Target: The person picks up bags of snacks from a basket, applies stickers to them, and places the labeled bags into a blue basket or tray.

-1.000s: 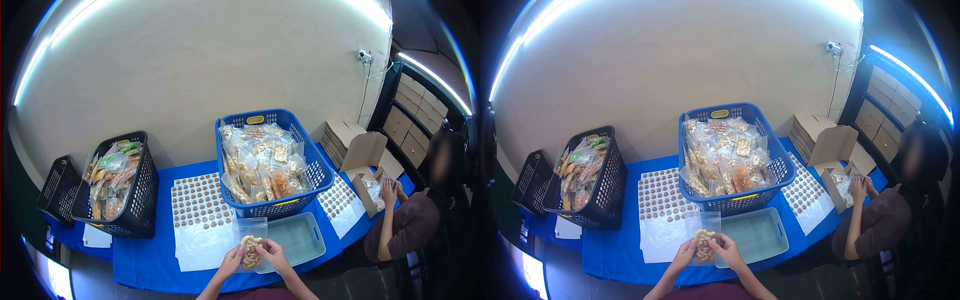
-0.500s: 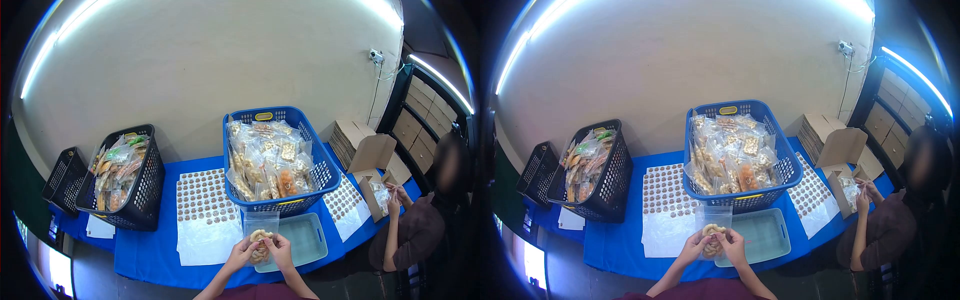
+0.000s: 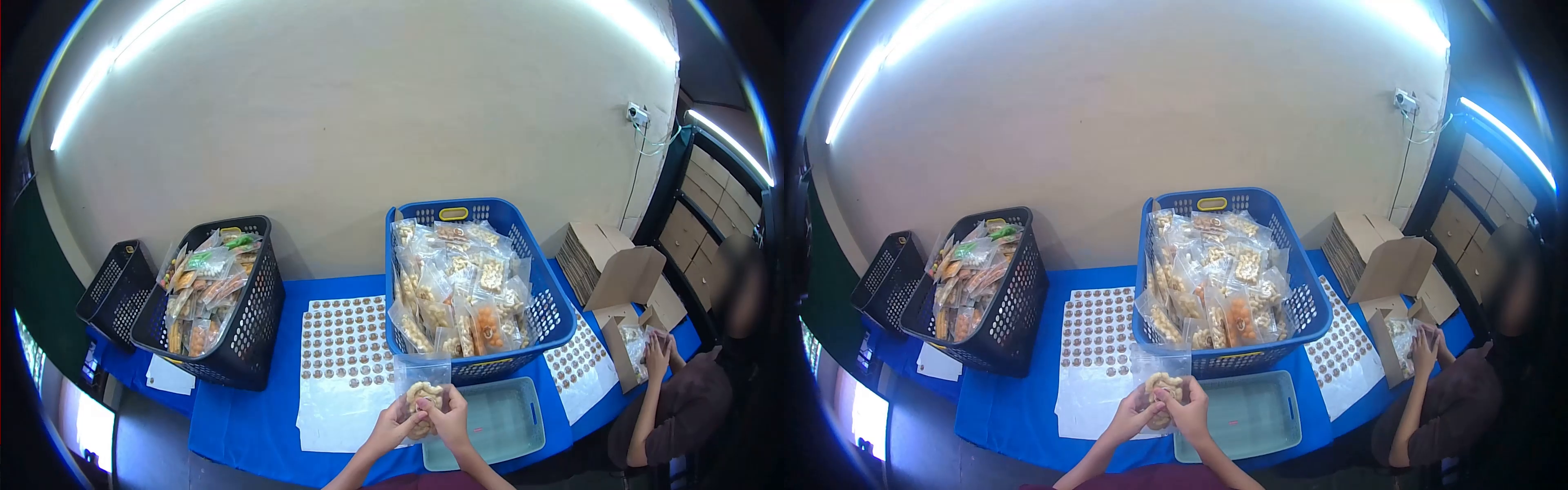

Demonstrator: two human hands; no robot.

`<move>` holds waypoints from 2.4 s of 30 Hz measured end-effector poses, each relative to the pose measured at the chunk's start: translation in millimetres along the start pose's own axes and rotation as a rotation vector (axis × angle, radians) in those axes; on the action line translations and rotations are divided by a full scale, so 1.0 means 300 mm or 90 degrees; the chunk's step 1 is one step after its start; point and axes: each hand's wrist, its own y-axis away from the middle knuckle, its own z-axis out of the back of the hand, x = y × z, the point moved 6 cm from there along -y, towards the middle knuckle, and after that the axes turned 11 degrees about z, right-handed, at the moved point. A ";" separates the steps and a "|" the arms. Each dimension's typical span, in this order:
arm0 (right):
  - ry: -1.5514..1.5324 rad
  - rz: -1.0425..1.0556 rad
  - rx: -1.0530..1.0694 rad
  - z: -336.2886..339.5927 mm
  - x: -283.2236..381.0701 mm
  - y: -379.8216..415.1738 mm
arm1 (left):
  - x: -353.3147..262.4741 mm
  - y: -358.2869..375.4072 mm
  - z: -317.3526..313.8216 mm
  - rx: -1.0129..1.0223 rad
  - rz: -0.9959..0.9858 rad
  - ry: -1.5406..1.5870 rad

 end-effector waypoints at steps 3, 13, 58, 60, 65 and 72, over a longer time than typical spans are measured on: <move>-0.051 -0.020 -0.043 0.017 -0.028 -0.001 | 0.008 -0.012 -0.017 0.033 0.019 0.051; -0.131 -0.087 -0.070 0.041 -0.069 0.016 | 0.031 -0.016 -0.014 0.053 0.056 0.087; -0.072 -0.064 0.181 -0.099 -0.034 0.054 | -0.011 0.031 0.098 -0.092 -0.067 0.108; -0.105 -0.038 0.161 -0.102 -0.017 0.058 | -0.015 0.030 0.089 -0.107 -0.077 0.088; -0.088 -0.084 0.131 -0.074 -0.014 0.099 | -0.094 0.020 0.111 -0.209 -0.251 -0.374; -0.083 -0.045 0.171 -0.070 -0.038 0.121 | -0.131 -0.014 0.187 -0.217 -0.119 -0.014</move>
